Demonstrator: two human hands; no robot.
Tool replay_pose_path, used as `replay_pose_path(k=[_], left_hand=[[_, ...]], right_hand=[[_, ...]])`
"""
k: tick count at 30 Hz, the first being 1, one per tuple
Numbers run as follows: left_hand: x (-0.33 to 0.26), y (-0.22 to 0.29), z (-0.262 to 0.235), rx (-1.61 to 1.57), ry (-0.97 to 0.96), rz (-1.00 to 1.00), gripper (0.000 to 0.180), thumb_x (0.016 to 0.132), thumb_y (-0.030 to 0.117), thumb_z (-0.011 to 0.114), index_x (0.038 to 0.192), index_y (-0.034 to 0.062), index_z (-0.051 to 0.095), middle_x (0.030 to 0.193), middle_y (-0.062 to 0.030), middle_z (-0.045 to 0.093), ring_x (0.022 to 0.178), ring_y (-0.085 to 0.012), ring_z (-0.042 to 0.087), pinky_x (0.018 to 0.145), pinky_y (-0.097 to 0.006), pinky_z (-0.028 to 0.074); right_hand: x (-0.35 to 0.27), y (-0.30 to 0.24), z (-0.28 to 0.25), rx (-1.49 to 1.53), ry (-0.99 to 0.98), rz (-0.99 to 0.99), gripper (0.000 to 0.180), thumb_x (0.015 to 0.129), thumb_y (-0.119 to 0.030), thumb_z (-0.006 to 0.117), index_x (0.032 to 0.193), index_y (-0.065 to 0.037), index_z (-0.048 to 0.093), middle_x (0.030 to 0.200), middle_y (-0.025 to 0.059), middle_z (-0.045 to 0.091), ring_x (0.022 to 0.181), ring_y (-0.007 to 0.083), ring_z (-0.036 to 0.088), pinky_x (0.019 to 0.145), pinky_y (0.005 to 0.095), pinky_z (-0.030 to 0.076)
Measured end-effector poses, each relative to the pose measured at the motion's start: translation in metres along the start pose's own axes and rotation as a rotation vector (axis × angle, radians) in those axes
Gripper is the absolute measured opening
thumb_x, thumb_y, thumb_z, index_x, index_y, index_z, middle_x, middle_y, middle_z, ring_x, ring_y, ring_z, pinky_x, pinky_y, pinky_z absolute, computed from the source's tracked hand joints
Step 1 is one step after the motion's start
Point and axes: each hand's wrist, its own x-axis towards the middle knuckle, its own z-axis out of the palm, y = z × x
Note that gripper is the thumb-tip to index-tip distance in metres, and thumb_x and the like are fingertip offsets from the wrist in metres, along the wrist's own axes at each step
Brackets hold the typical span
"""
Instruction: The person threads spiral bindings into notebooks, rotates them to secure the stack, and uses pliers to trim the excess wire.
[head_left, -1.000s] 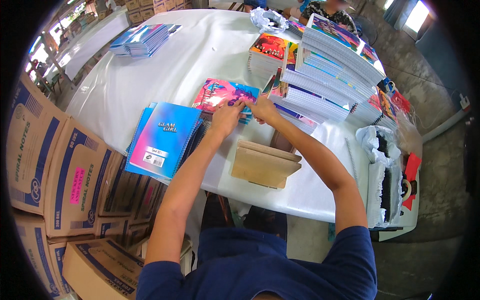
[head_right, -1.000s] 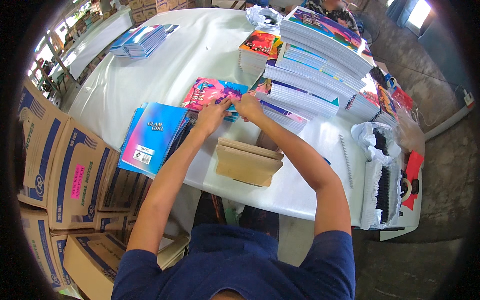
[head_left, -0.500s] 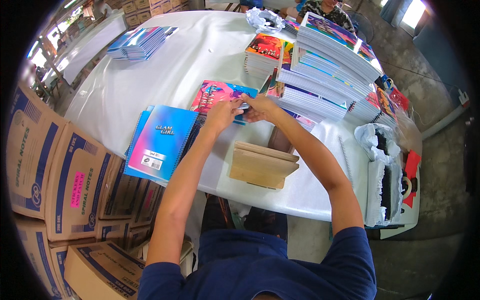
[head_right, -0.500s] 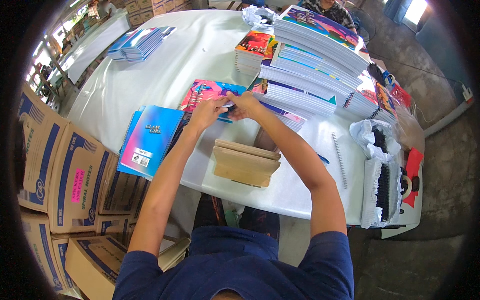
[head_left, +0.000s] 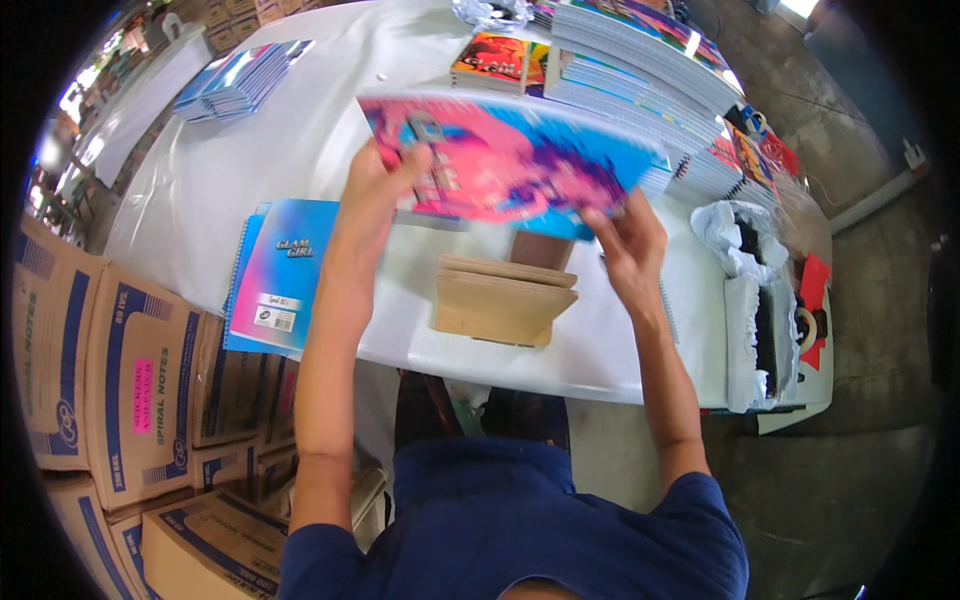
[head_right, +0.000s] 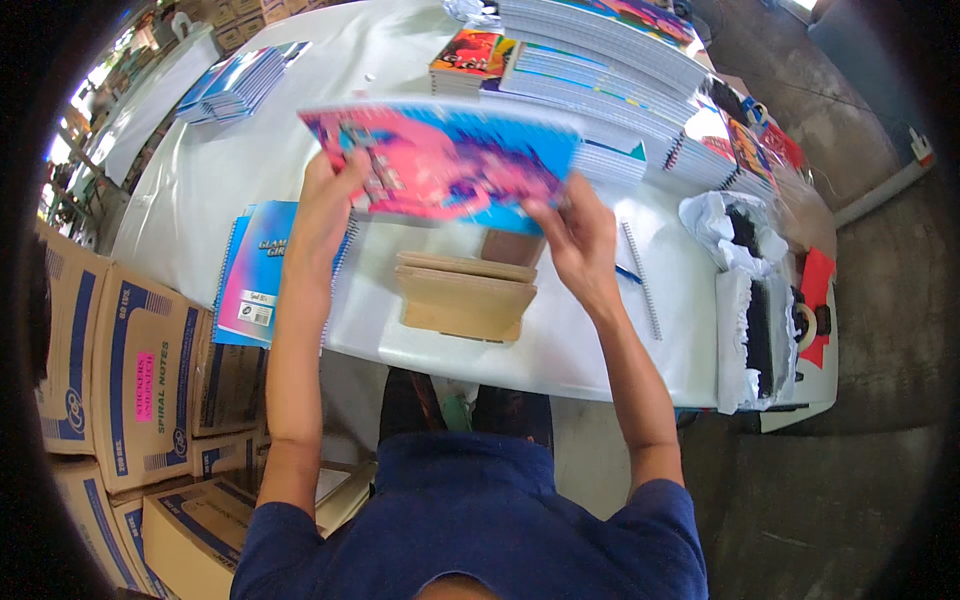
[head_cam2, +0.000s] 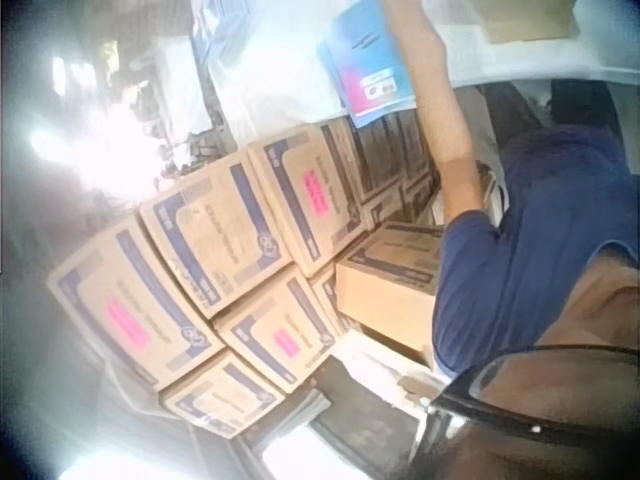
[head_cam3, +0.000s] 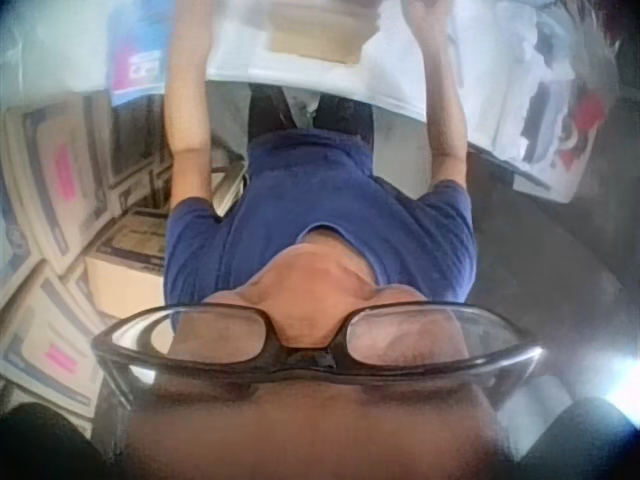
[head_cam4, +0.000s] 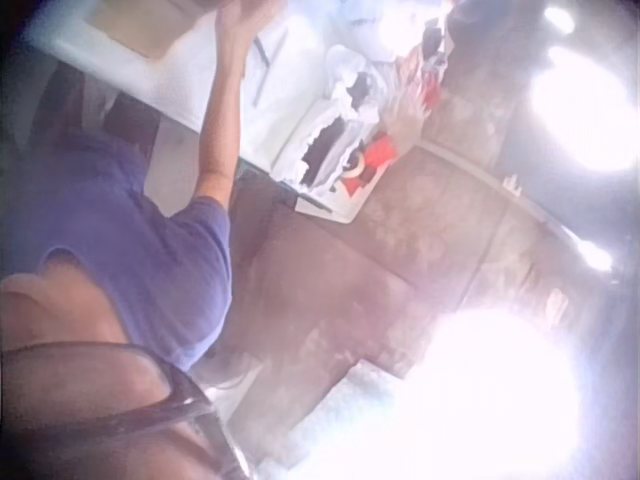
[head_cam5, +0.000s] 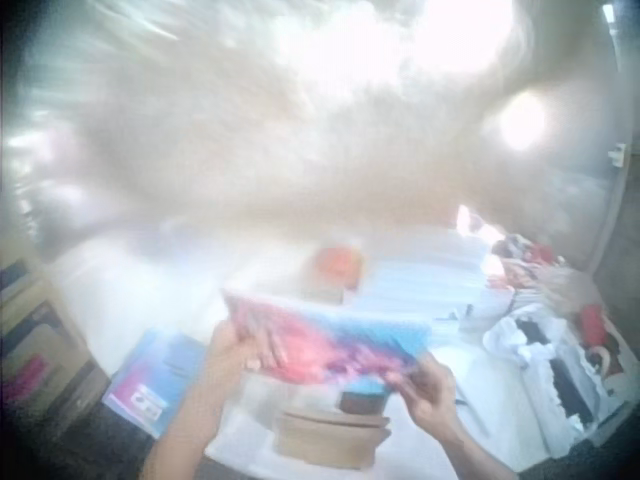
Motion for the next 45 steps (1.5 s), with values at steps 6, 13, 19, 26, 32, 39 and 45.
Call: replay_pose_path(k=[6,13,19,26,32,39,45], left_hand=[[-0.047,-0.004,0.029,0.15,-0.398,-0.118,0.05,0.09,0.032,0.066,0.124,-0.0022,0.057,0.122,-0.0048,0.062,0.107,-0.012,0.055,0.094,-0.029,0.043],[-0.087,-0.059,0.025,0.133,-0.025,-0.063,0.084,0.083,0.027,0.073,0.148,0.0047,0.026,0.146,-0.0117,0.04,0.128,-0.0173,0.043,0.108,-0.036,0.034],[-0.109,-0.09,-0.001,0.138,0.13,-0.023,0.103,0.077,0.053,0.074,0.151,0.0065,0.019,0.154,-0.0171,0.025,0.142,-0.0247,0.024,0.114,-0.037,0.023],[-0.065,0.002,0.084,1.11,-0.081,0.511,0.09,0.077,0.039,0.074,0.149,0.0107,0.028,0.155,-0.0113,0.027,0.142,-0.0359,0.025,0.113,-0.053,0.019],[-0.066,-0.021,0.132,1.433,-0.353,0.394,0.064,0.085,0.041,0.063,0.14,0.0165,0.044,0.139,-0.0074,0.051,0.131,-0.0371,0.041,0.109,-0.056,0.025],[-0.065,-0.021,0.139,1.397,-0.427,0.32,0.05,0.088,0.039,0.059,0.135,0.0224,0.051,0.131,-0.0019,0.058,0.124,-0.0347,0.05,0.108,-0.055,0.029],[-0.067,-0.021,0.137,1.403,-0.453,0.342,0.05,0.087,0.037,0.061,0.135,0.0227,0.051,0.132,-0.001,0.058,0.124,-0.0334,0.05,0.108,-0.055,0.029]], right_hand=[[-0.099,0.055,-0.029,0.16,0.18,0.13,0.02,0.085,0.0,0.07,0.104,0.001,0.065,0.095,0.0066,0.07,0.084,0.0112,0.063,0.077,0.025,0.049],[-0.11,0.061,-0.005,-0.37,-0.119,0.043,0.042,0.079,0.015,0.054,0.118,0.0,0.049,0.103,0.0219,0.058,0.099,0.0408,0.055,0.086,0.0395,0.046],[-0.082,0.087,-0.056,-0.563,-0.317,-0.076,0.036,0.072,0.017,0.049,0.105,0.003,0.052,0.104,0.0225,0.054,0.096,0.0396,0.053,0.081,0.0424,0.045],[-0.056,0.165,-0.139,-1.255,-0.008,0.239,0.032,0.082,-0.006,0.065,0.112,0.001,0.055,0.105,0.0207,0.057,0.098,0.0352,0.055,0.077,0.0488,0.046],[-0.043,0.016,-0.08,-0.399,-0.075,0.031,0.02,0.081,0.008,0.063,0.097,-0.003,0.069,0.081,0.0105,0.062,0.069,0.0198,0.056,0.063,0.0318,0.043],[-0.05,-0.004,-0.074,-0.221,-0.15,0.186,0.017,0.082,-0.001,0.069,0.098,-0.004,0.071,0.082,0.0042,0.061,0.069,0.0125,0.05,0.063,0.027,0.041],[-0.049,0.004,-0.08,-0.009,-0.245,0.278,0.014,0.083,0.0,0.068,0.096,-0.005,0.071,0.087,0.0018,0.063,0.076,0.0113,0.052,0.068,0.026,0.042]])
